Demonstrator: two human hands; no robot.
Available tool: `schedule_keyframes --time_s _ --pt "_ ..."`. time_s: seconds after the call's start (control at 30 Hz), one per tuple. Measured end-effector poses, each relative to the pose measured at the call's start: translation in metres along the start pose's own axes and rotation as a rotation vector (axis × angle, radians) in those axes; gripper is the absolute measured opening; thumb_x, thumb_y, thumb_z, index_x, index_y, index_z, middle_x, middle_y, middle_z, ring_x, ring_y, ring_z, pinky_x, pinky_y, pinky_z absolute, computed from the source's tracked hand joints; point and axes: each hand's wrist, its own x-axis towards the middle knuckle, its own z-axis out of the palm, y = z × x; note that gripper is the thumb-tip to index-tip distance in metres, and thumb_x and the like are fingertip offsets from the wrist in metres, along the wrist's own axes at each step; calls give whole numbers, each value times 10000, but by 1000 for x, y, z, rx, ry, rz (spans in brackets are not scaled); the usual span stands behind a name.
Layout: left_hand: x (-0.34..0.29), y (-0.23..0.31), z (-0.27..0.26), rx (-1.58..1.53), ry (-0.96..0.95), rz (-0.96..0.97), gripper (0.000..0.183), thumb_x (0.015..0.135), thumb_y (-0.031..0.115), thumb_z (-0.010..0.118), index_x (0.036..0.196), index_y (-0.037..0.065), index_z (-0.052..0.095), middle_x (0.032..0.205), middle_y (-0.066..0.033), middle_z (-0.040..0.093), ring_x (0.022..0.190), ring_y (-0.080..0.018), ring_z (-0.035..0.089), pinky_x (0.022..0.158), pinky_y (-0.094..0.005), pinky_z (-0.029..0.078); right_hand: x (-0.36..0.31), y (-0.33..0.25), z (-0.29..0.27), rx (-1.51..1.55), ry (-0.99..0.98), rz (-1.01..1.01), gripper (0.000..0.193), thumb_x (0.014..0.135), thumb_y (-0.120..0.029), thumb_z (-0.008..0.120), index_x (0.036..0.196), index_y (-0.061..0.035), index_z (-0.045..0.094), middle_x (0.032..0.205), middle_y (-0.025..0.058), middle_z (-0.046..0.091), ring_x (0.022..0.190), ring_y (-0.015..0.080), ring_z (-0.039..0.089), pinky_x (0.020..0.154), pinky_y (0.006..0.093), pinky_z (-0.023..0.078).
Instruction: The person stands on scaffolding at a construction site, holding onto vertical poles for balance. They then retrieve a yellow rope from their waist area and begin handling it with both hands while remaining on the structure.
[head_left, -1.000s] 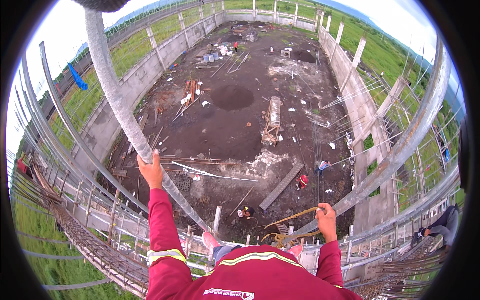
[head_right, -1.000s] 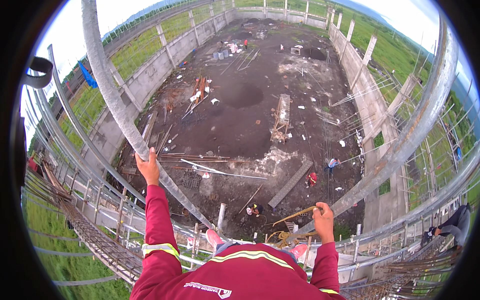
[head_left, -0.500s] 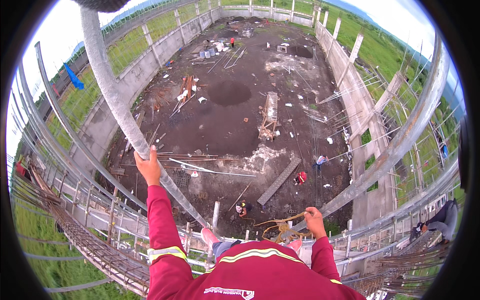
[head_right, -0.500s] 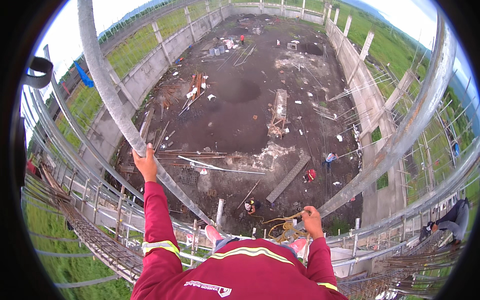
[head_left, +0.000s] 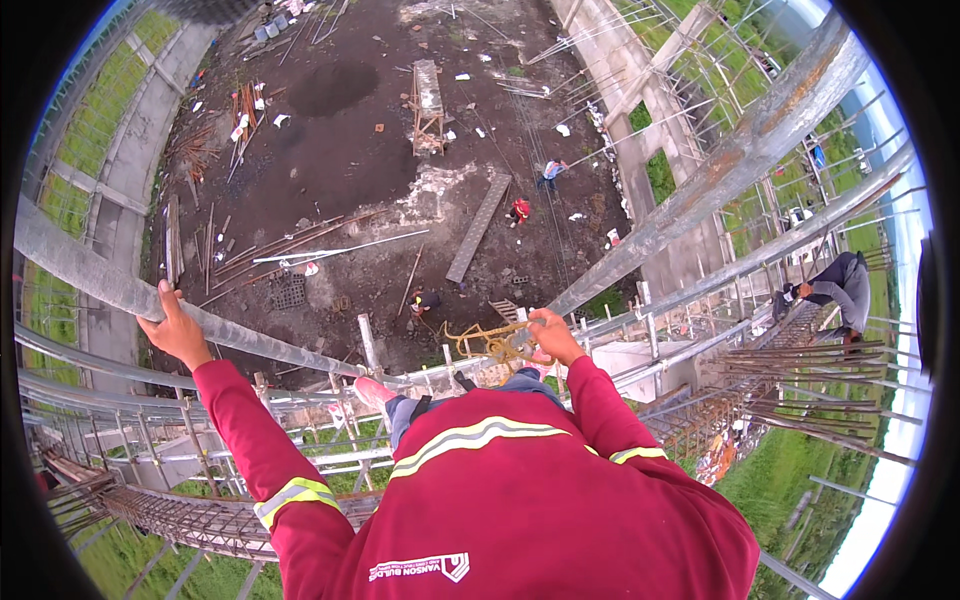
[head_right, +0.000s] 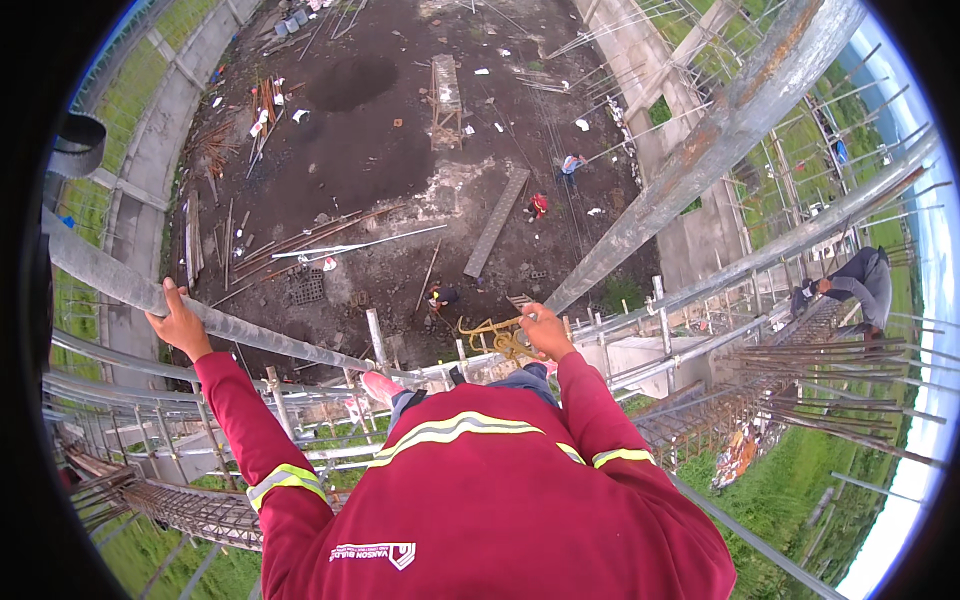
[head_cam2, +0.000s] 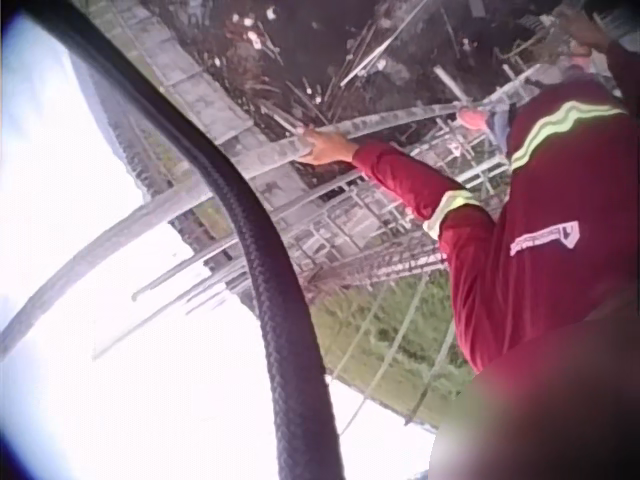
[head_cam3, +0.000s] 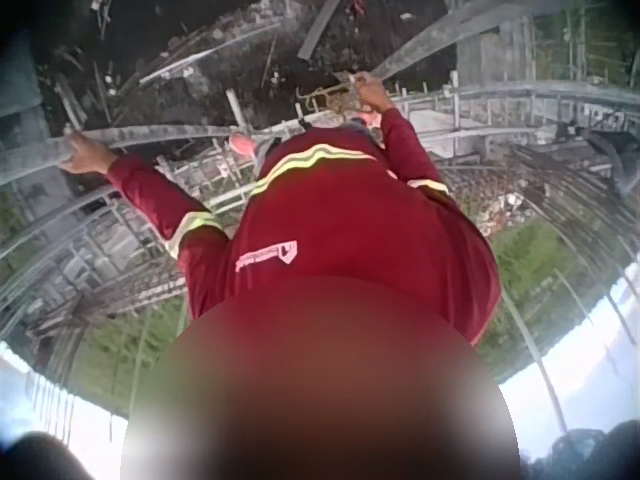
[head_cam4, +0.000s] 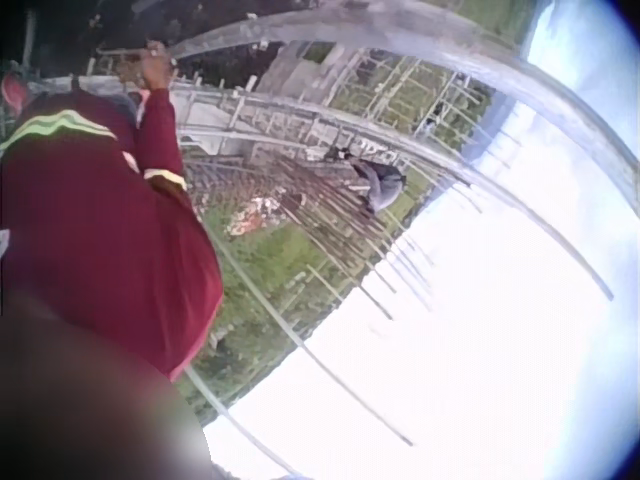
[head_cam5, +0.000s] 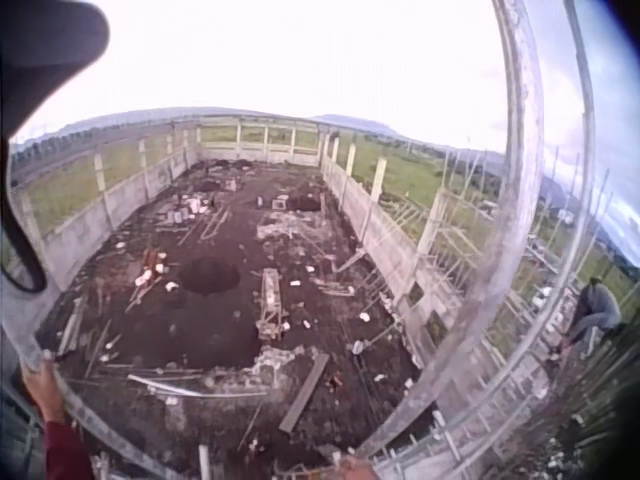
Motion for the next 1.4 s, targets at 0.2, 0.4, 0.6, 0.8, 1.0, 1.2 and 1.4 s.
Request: schedule_keyframes --time_s 0.2,0.4,0.6,0.8,1.0,1.2,1.4 --pt "-1 2 -1 -36 -8 29 449 839 295 756 1093 -25 570 769 -87 681 712 -145 614 678 -302 460 10 15 20 -93 -5 -186 367 865 -245 616 1149 -12 610 1103 238 644 1073 353 610 914 397 456" --pt "-1 1 0 -73 14 27 454 833 282 764 1096 -32 567 773 -95 679 719 -152 625 680 -302 467 18 16 26 -103 -3 -242 342 867 -228 612 1126 -6 608 1062 229 655 1037 354 622 895 408 467" --pt "-2 2 -1 -81 11 21 477 828 284 771 1111 -34 559 795 -105 676 729 -165 637 680 -308 477 10 7 25 -105 -31 -184 349 868 -232 618 1137 -10 606 927 207 669 824 283 656 765 398 512" --pt "-1 3 -1 -90 3 6 469 828 276 771 1110 -34 559 794 -104 677 732 -162 638 681 -306 479 15 20 35 -143 -43 -207 351 863 -225 621 1143 -13 615 920 185 670 833 258 644 782 380 503" --pt "-2 4 0 -106 17 13 444 826 261 773 1084 -32 564 774 -100 675 722 -153 627 674 -303 472 19 30 36 -157 -35 -246 319 864 -215 623 1116 -20 624 970 177 669 928 263 626 836 363 480" --pt "-1 4 0 -61 9 26 432 827 261 772 1072 -29 565 771 -97 676 721 -145 616 673 -299 466 15 22 38 -161 -55 -235 355 853 -236 621 1129 -12 624 1014 232 675 1007 343 641 892 384 476" --pt "0 1 -1 -71 7 31 434 832 275 768 1069 -26 565 780 -97 681 717 -145 616 673 -300 466 12 24 41 -159 -92 -189 340 865 -234 617 1133 -25 620 942 199 667 882 286 636 797 375 484"
